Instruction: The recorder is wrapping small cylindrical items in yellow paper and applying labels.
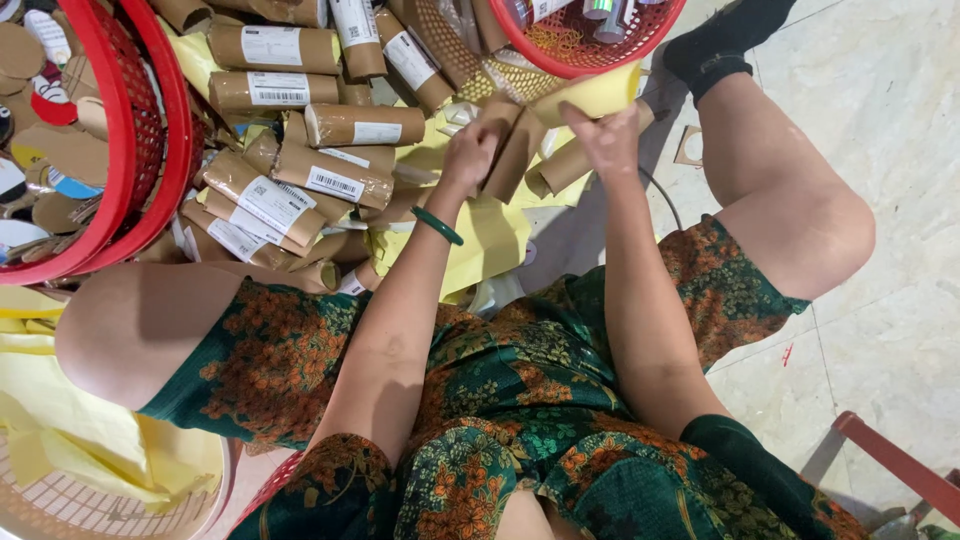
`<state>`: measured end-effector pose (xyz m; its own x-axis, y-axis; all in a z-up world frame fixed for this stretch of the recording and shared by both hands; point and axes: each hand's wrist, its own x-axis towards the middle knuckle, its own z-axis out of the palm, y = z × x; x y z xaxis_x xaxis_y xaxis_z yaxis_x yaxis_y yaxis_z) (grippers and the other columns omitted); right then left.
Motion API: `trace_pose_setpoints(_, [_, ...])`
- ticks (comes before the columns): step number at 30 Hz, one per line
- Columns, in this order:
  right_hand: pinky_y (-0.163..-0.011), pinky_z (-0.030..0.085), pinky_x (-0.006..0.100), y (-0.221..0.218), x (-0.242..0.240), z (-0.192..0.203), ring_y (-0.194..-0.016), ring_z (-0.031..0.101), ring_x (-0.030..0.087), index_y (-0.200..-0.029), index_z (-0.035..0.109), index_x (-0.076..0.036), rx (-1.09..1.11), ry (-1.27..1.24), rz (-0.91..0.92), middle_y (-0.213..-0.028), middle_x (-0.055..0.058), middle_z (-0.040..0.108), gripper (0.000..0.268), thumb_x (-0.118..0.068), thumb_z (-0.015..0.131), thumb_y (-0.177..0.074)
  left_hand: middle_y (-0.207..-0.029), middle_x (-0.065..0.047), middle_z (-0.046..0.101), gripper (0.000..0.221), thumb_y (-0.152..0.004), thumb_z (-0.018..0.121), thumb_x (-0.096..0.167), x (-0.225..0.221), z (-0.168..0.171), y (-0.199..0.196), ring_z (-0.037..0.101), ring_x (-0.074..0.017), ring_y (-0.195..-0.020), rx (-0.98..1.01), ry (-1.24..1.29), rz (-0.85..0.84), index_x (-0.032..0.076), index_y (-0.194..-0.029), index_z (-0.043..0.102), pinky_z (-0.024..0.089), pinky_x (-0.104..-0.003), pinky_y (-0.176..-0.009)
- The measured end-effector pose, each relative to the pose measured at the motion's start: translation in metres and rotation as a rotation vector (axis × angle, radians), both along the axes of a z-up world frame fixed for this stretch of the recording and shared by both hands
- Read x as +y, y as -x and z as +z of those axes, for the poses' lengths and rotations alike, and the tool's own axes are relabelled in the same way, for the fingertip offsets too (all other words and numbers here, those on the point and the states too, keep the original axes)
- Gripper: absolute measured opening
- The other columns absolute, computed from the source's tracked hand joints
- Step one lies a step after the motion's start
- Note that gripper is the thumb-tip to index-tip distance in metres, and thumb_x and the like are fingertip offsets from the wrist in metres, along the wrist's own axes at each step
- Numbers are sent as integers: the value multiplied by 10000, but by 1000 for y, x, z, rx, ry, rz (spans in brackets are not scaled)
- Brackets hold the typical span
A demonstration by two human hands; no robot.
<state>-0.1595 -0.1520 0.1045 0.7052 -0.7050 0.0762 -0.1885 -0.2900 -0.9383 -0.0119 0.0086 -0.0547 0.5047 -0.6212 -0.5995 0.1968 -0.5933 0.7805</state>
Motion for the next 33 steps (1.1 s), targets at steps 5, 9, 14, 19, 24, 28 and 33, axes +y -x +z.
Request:
trace_pose_setpoints(5, [-704, 567, 281, 8, -9, -4, -757, 711, 111, -1010, 755, -13, 123, -21, -190, -864, 50, 766, 179, -98, 819, -866, -1293, -174, 599, 307, -877, 723, 235, 24, -6, 35, 536, -402, -1262, -729, -5, -287, 113, -1158, 708, 472, -496, -1059])
trace_pose_setpoints(9, [-665, 567, 268, 10, -9, -8, -724, 699, 104, -983, 748, 2, 103, -71, -196, -841, 49, 764, 193, -106, 830, -846, -1367, -159, 533, 242, -860, 675, 150, 37, -3, 58, 497, -387, -1310, -967, 48, -681, 113, -1088, 745, 455, -517, -1038])
trace_pose_setpoints(14, [-637, 555, 268, 10, -7, -7, -712, 696, 103, -1011, 727, 3, 94, -117, -141, -842, 43, 749, 212, -109, 818, -855, -1432, -167, 504, 211, -856, 649, 187, 34, 4, 58, 522, -364, -1256, -1101, -33, -861, 102, -1003, 775, 458, -532, -1007])
trace_pose_setpoints(19, [-601, 539, 266, 10, -6, 0, -663, 672, 97, -1027, 722, -2, 139, -149, -158, -799, 37, 734, 247, -123, 815, -832, -1534, -200, 462, 240, -867, 639, 198, 27, -14, 61, 554, -348, -1198, -1127, -79, -926, 87, -1017, 790, 467, -488, -1008])
trace_pose_setpoints(24, [-615, 554, 281, 17, -1, -5, -663, 686, 114, -991, 748, -6, 237, -85, -142, -781, 57, 744, 216, -144, 832, -847, -1335, -221, 566, 372, -878, 605, 196, 20, -45, 68, 594, -360, -1115, -1137, -162, -1007, 84, -1208, 736, 501, -491, -893])
trace_pose_setpoints(28, [-629, 563, 272, 21, -2, -5, -671, 685, 108, -1039, 743, -13, 206, -117, -138, -802, 52, 744, 259, -145, 824, -831, -1161, -228, 621, 534, -896, 579, 137, 7, -38, 64, 625, -386, -1020, -1020, -142, -1028, 156, -1429, 613, 519, -517, -811])
trace_pose_setpoints(33, [-631, 559, 269, 23, -9, -5, -697, 691, 113, -1044, 734, -4, 178, -110, -154, -834, 44, 747, 260, -128, 830, -836, -1195, -207, 655, 265, -945, 625, 218, 0, 1, 50, 680, -337, -1003, -1024, 25, -826, 56, -1140, 702, 562, -449, -815])
